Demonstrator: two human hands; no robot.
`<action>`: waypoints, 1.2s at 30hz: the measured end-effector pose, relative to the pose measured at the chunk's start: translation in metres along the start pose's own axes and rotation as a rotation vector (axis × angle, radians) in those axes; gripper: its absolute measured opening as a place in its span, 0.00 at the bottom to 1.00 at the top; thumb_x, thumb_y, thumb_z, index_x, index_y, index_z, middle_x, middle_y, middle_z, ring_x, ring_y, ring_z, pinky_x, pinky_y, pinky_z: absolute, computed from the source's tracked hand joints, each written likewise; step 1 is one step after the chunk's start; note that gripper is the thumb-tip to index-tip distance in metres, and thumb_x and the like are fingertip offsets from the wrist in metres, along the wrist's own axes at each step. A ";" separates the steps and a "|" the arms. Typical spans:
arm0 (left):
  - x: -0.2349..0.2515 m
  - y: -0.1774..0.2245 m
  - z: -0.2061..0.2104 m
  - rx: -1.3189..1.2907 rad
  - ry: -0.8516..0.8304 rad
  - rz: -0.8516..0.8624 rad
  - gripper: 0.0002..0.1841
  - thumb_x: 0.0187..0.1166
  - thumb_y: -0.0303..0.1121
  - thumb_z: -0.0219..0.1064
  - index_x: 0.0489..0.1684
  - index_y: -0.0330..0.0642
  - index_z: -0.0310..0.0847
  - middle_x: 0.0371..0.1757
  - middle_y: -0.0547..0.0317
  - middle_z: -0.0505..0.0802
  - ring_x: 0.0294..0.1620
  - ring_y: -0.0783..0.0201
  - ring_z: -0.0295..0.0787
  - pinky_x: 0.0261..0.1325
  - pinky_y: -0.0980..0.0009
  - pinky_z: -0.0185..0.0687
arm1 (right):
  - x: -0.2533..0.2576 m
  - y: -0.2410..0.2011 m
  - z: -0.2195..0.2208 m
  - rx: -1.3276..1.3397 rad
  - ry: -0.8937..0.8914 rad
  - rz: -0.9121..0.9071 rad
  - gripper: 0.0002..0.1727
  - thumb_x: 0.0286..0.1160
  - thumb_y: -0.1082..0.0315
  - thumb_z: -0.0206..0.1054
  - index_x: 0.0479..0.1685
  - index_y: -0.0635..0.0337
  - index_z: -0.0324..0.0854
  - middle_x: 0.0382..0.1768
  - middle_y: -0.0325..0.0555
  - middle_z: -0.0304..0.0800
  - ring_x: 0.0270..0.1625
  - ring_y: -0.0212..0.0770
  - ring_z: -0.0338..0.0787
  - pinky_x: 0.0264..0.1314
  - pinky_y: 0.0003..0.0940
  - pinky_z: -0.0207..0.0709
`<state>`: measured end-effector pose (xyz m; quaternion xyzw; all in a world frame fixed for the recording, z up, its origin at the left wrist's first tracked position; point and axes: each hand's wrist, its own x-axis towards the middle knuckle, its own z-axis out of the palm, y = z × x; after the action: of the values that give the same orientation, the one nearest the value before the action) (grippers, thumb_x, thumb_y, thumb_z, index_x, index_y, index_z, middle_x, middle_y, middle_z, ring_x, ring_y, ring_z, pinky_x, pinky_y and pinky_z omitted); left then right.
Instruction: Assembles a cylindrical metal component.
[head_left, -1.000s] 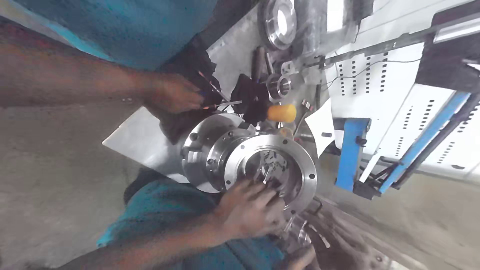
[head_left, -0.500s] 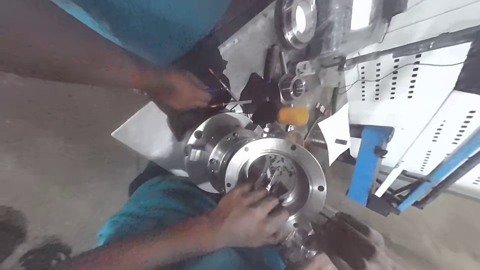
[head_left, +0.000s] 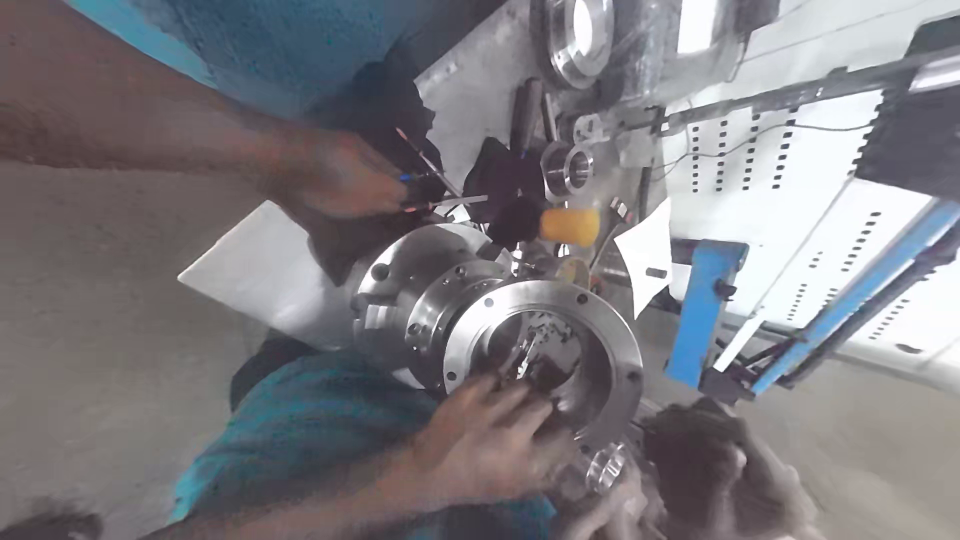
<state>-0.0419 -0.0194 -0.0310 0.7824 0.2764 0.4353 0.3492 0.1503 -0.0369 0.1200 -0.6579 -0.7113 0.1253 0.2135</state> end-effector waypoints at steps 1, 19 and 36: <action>0.000 0.000 0.002 0.000 0.019 -0.006 0.15 0.80 0.52 0.62 0.34 0.55 0.87 0.34 0.61 0.91 0.34 0.56 0.88 0.33 0.61 0.80 | 0.006 0.000 0.002 0.102 -0.004 0.087 0.20 0.94 0.49 0.51 0.41 0.46 0.86 0.25 0.25 0.87 0.23 0.21 0.84 0.23 0.20 0.81; 0.003 0.002 0.002 0.043 0.066 -0.002 0.16 0.76 0.52 0.64 0.31 0.51 0.87 0.33 0.60 0.94 0.33 0.57 0.91 0.34 0.61 0.84 | 0.016 0.059 -0.035 -0.589 -0.249 -0.689 0.15 0.87 0.59 0.62 0.64 0.55 0.82 0.73 0.47 0.85 0.81 0.45 0.77 0.87 0.43 0.63; -0.002 0.003 0.003 0.070 0.074 -0.004 0.18 0.79 0.53 0.61 0.28 0.52 0.83 0.27 0.62 0.90 0.28 0.59 0.85 0.31 0.64 0.78 | -0.055 0.054 0.040 -0.051 0.104 -0.027 0.26 0.93 0.46 0.50 0.38 0.55 0.86 0.36 0.36 0.93 0.44 0.27 0.92 0.53 0.27 0.86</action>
<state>-0.0396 -0.0234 -0.0304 0.7769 0.3056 0.4534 0.3121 0.1813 -0.0821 0.0526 -0.6591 -0.7111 0.0697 0.2349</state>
